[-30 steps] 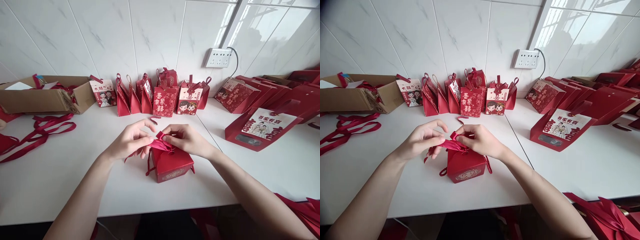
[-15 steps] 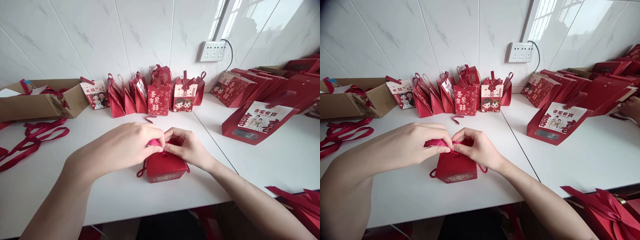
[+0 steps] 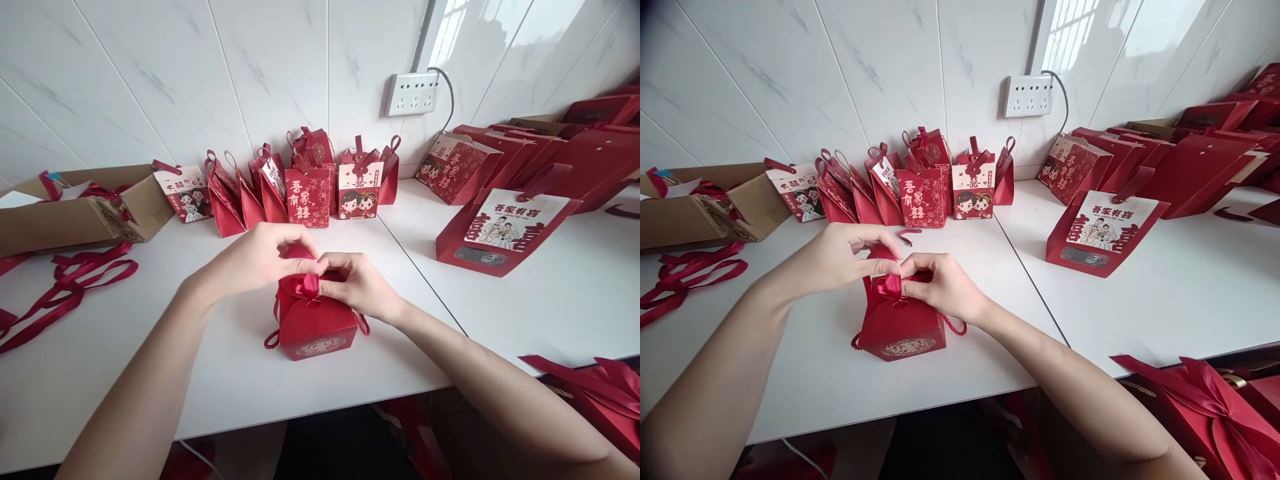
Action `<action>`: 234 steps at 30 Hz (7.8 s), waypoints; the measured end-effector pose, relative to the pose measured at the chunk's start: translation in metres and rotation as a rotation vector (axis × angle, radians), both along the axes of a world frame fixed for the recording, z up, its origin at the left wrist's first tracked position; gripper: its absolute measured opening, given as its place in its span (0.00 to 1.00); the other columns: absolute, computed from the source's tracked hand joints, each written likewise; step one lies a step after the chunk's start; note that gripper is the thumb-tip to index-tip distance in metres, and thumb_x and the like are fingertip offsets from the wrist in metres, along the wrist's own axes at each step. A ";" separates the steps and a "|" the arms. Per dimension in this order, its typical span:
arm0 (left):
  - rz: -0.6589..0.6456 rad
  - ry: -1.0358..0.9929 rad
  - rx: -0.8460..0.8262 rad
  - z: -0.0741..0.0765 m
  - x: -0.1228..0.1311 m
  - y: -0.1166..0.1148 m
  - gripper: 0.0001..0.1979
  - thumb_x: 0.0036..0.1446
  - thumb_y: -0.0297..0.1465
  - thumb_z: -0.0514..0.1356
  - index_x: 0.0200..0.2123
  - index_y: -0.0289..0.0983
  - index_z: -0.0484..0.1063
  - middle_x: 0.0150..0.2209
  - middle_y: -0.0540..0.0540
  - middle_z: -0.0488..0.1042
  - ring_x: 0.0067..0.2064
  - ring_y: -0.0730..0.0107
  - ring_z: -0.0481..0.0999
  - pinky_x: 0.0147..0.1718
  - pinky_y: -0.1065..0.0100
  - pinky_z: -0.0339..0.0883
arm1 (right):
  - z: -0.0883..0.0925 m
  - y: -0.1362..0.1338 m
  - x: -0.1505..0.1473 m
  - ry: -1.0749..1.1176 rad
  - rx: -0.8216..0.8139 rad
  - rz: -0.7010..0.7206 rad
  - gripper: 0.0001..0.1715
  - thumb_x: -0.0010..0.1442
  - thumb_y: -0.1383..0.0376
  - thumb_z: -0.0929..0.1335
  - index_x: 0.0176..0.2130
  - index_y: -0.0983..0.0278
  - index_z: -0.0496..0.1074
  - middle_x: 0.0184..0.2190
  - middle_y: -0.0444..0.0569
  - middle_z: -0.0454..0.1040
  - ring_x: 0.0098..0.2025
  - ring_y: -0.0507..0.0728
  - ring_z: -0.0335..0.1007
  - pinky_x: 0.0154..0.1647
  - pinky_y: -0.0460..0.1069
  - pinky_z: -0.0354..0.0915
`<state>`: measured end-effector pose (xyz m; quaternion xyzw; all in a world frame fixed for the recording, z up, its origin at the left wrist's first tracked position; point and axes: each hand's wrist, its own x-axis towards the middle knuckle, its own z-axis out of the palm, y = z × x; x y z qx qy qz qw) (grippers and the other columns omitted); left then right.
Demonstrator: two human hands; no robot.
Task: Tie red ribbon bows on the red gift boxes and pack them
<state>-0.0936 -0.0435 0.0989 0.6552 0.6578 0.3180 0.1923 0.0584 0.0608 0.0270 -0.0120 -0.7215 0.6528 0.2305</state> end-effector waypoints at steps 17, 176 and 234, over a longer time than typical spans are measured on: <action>0.023 -0.395 0.267 -0.062 -0.003 -0.005 0.14 0.49 0.42 0.66 0.26 0.36 0.78 0.37 0.41 0.76 0.41 0.62 0.75 0.39 0.65 0.67 | 0.002 -0.004 0.000 -0.005 -0.080 -0.076 0.18 0.47 0.54 0.76 0.27 0.66 0.74 0.25 0.45 0.75 0.27 0.51 0.69 0.30 0.46 0.67; -0.148 0.180 0.647 -0.077 0.035 -0.016 0.18 0.47 0.27 0.52 0.42 0.37 0.71 0.42 0.41 0.75 0.47 0.55 0.72 0.46 0.53 0.53 | 0.018 0.066 0.017 -0.366 0.357 -0.169 0.23 0.53 0.48 0.70 0.30 0.66 0.70 0.27 0.47 0.71 0.29 0.52 0.64 0.29 0.48 0.60; -0.159 -0.493 -0.445 -0.041 0.000 -0.024 0.16 0.52 0.34 0.61 0.21 0.38 0.57 0.13 0.52 0.70 0.14 0.75 0.67 0.14 0.75 0.57 | 0.045 0.052 0.041 -0.633 0.129 0.353 0.18 0.55 0.55 0.71 0.35 0.68 0.71 0.11 0.33 0.58 0.08 0.44 0.53 0.05 0.39 0.42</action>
